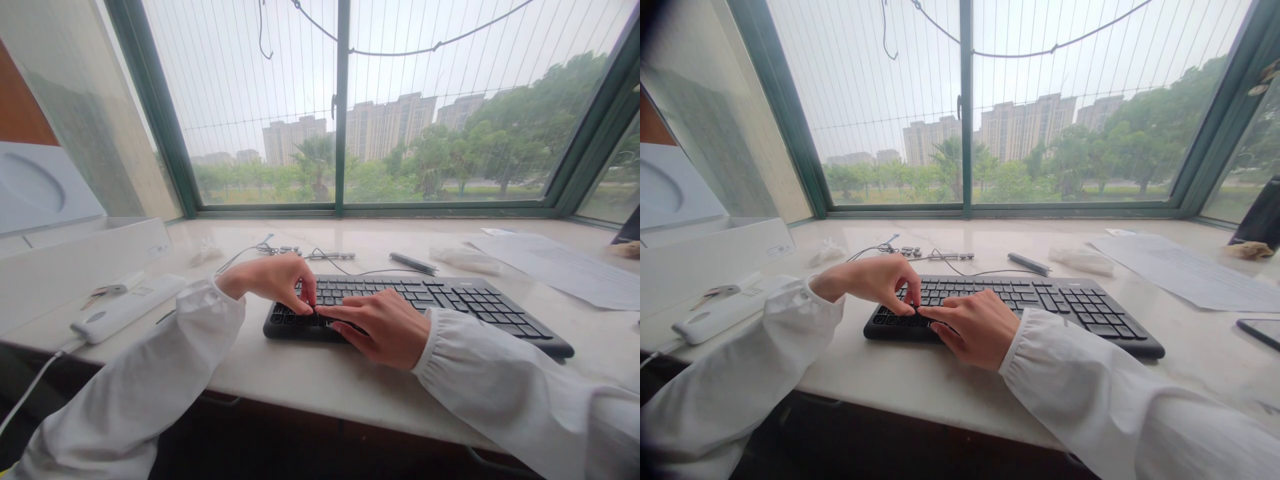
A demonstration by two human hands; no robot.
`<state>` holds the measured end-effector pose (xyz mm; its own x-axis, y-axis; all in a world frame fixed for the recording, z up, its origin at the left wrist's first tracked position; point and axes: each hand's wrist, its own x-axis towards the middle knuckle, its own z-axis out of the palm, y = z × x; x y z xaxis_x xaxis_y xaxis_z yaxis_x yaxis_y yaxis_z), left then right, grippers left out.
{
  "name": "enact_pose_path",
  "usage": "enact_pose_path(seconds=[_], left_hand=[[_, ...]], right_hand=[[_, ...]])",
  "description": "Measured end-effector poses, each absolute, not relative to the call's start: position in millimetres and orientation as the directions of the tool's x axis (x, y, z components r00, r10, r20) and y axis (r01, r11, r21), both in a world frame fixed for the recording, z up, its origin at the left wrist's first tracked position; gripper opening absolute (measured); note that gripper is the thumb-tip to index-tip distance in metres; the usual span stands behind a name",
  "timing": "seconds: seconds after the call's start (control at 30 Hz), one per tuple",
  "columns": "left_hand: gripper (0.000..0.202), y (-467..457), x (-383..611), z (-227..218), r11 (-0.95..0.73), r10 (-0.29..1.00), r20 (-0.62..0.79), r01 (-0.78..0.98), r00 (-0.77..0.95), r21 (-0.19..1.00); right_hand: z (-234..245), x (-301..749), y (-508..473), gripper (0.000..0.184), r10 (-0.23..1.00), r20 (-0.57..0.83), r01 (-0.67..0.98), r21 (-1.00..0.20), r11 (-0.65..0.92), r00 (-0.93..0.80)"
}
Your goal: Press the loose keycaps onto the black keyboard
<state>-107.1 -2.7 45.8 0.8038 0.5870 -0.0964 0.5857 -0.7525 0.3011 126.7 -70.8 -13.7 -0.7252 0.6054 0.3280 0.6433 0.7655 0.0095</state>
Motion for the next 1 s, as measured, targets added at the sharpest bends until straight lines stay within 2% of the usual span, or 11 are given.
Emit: enact_pose_path(seconds=[0.27, 0.53, 1.0], left_hand=[[0.017, -1.9, -107.3, 46.2, -0.752, 0.596, -0.086, 0.592, 0.799, 0.29], [0.016, -2.8, -106.8, 46.0, -0.735, 0.609, -0.097, 0.606, 0.788, 0.305], [0.017, -2.4, -105.7, 44.6, -0.713, 0.632, -0.112, 0.632, 0.767, 0.303]], right_hand=[[-10.6, 125.5, -73.2, 0.041, 0.622, 0.298, 0.653, 0.006, 0.757, -0.724], [-17.2, 126.7, -69.1, 0.04, 0.59, 0.346, 0.636, 0.026, 0.771, -0.73], [-13.5, 125.5, -71.9, 0.04, 0.615, 0.328, 0.651, 0.001, 0.759, -0.718]])
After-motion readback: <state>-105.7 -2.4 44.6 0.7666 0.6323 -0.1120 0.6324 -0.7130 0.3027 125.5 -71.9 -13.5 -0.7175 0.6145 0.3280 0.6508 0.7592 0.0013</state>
